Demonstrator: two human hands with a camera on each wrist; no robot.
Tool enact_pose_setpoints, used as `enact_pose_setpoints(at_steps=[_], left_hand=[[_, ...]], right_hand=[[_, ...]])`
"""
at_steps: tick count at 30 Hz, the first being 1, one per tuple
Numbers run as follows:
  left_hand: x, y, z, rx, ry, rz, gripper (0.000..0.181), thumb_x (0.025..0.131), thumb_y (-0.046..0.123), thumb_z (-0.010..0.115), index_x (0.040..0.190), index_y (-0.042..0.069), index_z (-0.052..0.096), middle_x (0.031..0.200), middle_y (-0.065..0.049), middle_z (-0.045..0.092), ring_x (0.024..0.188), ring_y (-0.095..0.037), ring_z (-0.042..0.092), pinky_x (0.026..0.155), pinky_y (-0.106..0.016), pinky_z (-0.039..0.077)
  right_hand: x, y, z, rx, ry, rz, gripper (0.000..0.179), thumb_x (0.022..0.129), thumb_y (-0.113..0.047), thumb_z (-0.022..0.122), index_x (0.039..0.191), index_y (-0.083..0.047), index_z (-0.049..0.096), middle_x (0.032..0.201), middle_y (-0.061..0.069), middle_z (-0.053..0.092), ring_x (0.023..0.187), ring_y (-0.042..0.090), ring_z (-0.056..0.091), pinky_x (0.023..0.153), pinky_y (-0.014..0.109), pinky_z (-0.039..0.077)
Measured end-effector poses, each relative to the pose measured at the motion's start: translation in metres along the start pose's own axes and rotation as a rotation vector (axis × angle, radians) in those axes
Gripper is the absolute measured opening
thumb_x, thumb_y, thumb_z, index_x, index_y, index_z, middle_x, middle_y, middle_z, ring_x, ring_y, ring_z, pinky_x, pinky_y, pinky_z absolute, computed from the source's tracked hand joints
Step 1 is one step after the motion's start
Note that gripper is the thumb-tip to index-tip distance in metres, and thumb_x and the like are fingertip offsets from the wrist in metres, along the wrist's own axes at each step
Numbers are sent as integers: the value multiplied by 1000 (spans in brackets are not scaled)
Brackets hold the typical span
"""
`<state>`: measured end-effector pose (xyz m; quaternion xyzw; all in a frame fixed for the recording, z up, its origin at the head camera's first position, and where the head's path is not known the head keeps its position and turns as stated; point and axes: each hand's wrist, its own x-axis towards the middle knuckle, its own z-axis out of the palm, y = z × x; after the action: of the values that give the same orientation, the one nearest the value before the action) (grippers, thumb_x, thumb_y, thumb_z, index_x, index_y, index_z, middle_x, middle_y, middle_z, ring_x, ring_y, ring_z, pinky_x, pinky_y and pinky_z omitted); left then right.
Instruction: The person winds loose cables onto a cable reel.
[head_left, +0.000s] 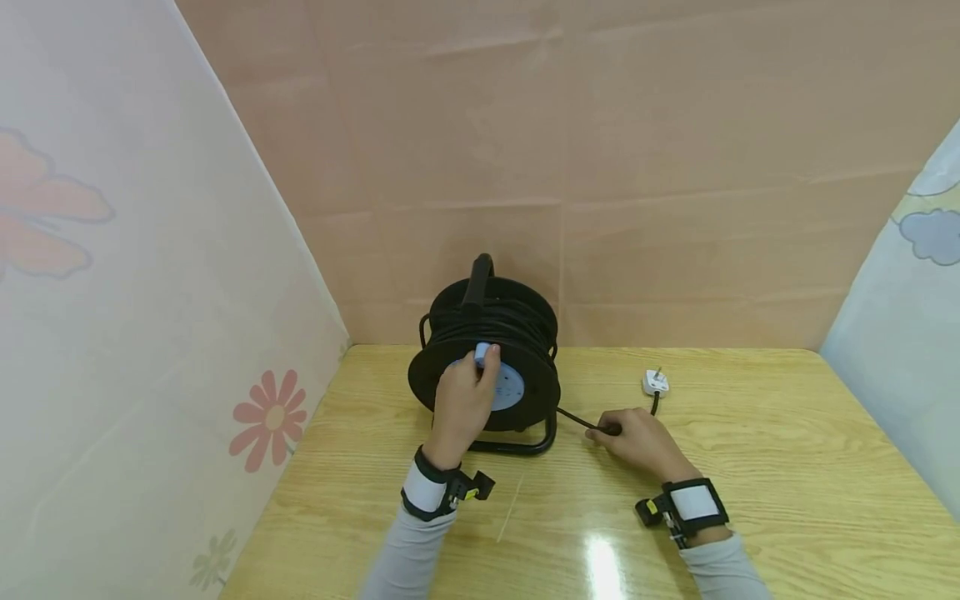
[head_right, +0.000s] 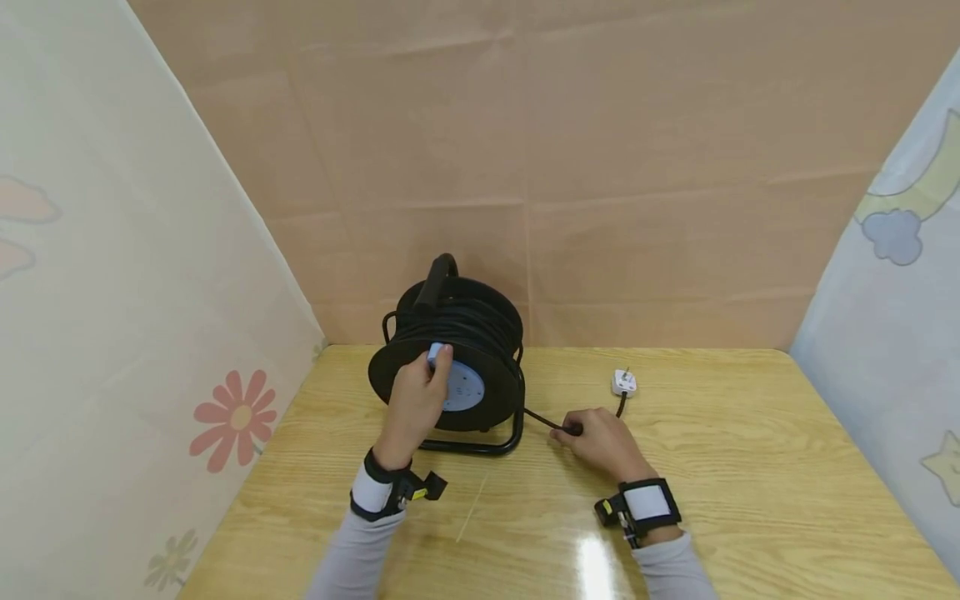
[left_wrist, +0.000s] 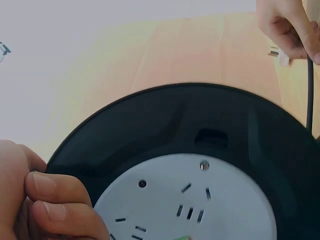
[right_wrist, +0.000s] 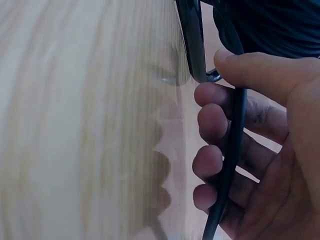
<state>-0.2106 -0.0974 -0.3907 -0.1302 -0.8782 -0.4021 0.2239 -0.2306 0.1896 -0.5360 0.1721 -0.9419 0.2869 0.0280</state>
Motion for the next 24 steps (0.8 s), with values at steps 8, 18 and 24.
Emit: enact_pose_setpoints(at_steps=[8,18,24], left_hand=[[-5,6,14,-33,-17,19,53,104,49,32,66,13,40,53,3,32,41,-13,34,38,-24,27],[-9,12,31,-35,-39,34,53,104,50,31,67,14,41,54,3,31,42,-12,32,39,-23,26],[-13,14,40,-26,-64,37,52,104,50,32,66,14,40,55,4,29,42,-10,30,39,-22,24]], right_hand=[[-1,-1,0,-16,0,18,19,83,-45,72,74,-29,66,66,-16,59,59,8,50,55,31,41],[-3,1,-2,-48,23,23,18,82,-47,72,75,-32,65,68,-18,59,59,8,51,55,31,42],[-3,4,-2,-51,46,-11,16,82,-43,74,75,-31,66,67,-19,59,58,7,51,55,31,42]])
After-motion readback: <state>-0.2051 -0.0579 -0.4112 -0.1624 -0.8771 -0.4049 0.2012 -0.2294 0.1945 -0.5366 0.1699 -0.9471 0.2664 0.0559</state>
